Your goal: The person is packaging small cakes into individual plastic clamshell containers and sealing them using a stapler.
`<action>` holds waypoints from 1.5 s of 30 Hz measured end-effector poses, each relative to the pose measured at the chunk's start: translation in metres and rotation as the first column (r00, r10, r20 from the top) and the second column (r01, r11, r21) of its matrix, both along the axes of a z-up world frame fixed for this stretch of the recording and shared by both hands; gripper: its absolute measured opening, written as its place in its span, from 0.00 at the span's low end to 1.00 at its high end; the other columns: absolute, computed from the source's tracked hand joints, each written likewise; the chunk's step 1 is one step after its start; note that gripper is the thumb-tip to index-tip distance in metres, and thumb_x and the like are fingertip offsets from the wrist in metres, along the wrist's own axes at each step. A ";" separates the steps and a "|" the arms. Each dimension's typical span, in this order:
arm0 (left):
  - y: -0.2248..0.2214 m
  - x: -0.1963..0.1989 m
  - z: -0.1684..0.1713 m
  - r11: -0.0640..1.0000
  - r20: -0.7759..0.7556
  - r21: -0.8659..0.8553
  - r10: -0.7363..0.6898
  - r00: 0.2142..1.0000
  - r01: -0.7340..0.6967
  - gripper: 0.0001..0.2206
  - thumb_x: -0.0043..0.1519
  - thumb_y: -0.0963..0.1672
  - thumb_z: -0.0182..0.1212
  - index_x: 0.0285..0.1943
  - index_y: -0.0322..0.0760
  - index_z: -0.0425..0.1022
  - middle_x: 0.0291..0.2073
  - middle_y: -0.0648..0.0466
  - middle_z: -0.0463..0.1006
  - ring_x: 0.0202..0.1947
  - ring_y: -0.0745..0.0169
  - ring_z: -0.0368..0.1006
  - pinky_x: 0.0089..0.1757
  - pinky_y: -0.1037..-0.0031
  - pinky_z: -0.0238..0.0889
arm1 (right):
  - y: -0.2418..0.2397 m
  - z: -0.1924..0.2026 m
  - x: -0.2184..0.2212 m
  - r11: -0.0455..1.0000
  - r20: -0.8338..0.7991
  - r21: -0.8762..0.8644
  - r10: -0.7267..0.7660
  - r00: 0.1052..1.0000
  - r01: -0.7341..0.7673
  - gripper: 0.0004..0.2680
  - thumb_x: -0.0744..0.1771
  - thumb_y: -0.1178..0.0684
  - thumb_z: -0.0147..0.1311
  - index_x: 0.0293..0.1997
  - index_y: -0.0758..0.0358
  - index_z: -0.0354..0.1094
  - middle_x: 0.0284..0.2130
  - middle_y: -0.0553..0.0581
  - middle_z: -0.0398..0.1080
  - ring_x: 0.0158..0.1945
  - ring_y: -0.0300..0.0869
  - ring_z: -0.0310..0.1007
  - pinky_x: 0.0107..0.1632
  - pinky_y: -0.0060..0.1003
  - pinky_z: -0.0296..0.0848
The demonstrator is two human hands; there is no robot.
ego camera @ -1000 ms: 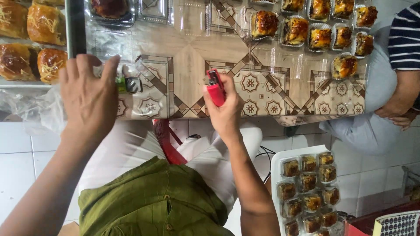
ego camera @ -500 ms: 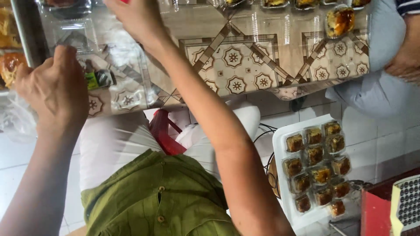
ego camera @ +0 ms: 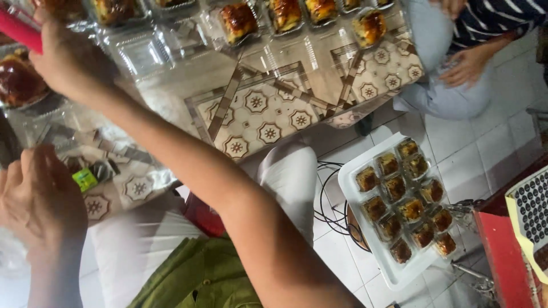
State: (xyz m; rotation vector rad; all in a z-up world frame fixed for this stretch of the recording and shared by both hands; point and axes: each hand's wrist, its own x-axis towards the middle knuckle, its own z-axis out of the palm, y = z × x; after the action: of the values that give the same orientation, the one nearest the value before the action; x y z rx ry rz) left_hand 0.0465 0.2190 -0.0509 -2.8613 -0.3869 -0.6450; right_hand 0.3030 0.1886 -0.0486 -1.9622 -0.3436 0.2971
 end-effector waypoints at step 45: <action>-0.164 0.037 0.054 0.637 0.294 -0.623 -0.348 0.891 0.454 0.27 0.81 0.37 0.46 0.84 0.41 0.36 0.70 0.29 0.76 0.17 0.73 0.54 0.23 0.81 0.51 | -0.325 0.042 -0.115 0.939 0.048 0.119 -0.330 0.943 0.323 0.09 0.68 0.55 0.52 0.53 0.60 0.61 0.54 0.59 0.74 0.49 0.44 0.80 0.39 0.34 0.86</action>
State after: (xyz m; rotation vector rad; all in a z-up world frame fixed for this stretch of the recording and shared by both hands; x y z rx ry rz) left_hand 0.0832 0.0546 0.0034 -3.6811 0.0440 -0.9623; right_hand 0.1877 -0.1362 -0.0065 -1.8865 -0.0699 -0.0041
